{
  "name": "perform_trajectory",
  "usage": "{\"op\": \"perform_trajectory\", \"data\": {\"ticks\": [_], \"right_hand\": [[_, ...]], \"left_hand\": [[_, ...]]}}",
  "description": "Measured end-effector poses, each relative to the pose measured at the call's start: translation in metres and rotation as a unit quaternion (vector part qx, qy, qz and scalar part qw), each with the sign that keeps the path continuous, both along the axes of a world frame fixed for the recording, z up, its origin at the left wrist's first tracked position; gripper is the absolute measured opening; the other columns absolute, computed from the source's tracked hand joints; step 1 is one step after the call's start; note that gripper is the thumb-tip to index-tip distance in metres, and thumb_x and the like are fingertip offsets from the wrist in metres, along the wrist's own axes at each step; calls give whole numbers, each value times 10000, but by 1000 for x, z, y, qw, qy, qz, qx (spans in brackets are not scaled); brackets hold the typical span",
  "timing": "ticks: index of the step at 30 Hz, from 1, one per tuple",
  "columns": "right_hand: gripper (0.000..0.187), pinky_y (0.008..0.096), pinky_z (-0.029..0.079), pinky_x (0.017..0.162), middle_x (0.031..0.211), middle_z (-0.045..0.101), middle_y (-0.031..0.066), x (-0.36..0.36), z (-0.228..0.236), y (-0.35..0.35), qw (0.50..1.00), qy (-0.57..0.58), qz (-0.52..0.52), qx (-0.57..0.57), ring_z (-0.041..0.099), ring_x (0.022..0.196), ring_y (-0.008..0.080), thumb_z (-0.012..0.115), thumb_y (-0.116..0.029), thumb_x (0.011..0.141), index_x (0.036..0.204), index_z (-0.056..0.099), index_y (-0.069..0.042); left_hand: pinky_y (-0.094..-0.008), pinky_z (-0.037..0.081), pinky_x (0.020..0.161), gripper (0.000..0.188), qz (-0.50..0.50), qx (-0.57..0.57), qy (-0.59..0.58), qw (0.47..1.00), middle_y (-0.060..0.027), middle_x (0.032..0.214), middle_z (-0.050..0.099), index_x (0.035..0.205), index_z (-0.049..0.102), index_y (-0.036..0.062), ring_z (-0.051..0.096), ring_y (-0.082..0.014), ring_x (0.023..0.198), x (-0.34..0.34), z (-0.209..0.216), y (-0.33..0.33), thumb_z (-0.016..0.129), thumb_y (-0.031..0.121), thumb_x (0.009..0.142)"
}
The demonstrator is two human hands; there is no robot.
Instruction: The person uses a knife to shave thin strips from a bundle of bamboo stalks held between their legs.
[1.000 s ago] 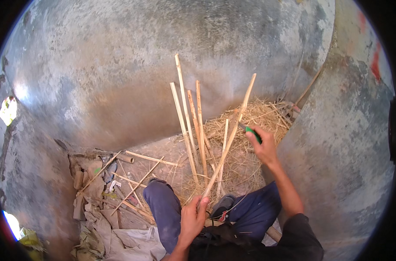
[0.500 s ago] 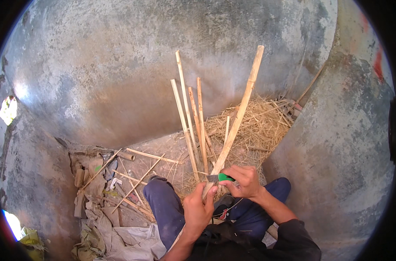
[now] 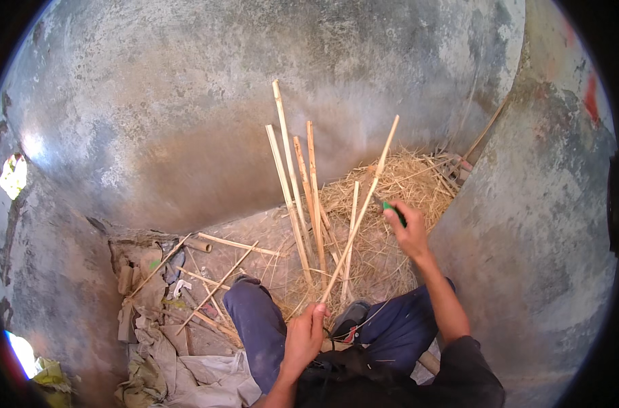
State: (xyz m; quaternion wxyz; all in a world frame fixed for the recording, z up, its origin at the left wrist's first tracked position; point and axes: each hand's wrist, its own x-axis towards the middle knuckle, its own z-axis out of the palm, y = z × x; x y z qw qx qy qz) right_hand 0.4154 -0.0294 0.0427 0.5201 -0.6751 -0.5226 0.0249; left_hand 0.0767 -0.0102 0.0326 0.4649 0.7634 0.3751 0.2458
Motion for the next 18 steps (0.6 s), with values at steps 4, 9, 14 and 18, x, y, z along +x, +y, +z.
{"op": "perform_trajectory", "data": {"ticks": [4, 9, 14, 18], "right_hand": [[432, 356, 464, 547, 743, 670, 55, -52, -14, -12, 998, -20, 38, 42, 623, 601, 175, 646, -464, 1070, 1021, 747, -46], [292, 385, 537, 565, 821, 729, 97, -102, -21, -23, 988, -119, 91, 43, 726, 656, 270, 770, -344, 990, 1012, 753, -53], [258, 392, 537, 567, 848, 732, 86, -123, -4, -33, 983, -139, 114, 36, 722, 664, 297, 807, -306, 946, 1012, 758, -61], [255, 394, 539, 563, 845, 735, 78, -114, -6, -28, 986, -136, 81, 45, 720, 650, 286, 819, -314, 934, 1012, 765, -77]], "left_hand": [[-352, 402, 608, 427, -31, -100, -48, 993, -68, 656, 485, 981, 638, -18, 467, -162, 628, 6, -6, 15, 453, 310, 1182], [-509, 453, 633, 356, -42, -9, -32, 999, -233, 724, 610, 1035, 599, -8, 645, -438, 688, 18, 2, 16, 482, 301, 1169], [-607, 446, 620, 298, -14, 129, 55, 990, -311, 757, 632, 1078, 536, -23, 633, -546, 725, 29, 16, 4, 523, 267, 1146], [-625, 439, 587, 314, 6, 134, 63, 989, -320, 706, 617, 1031, 517, -14, 623, -559, 683, 32, 23, 0, 532, 279, 1142]]}}
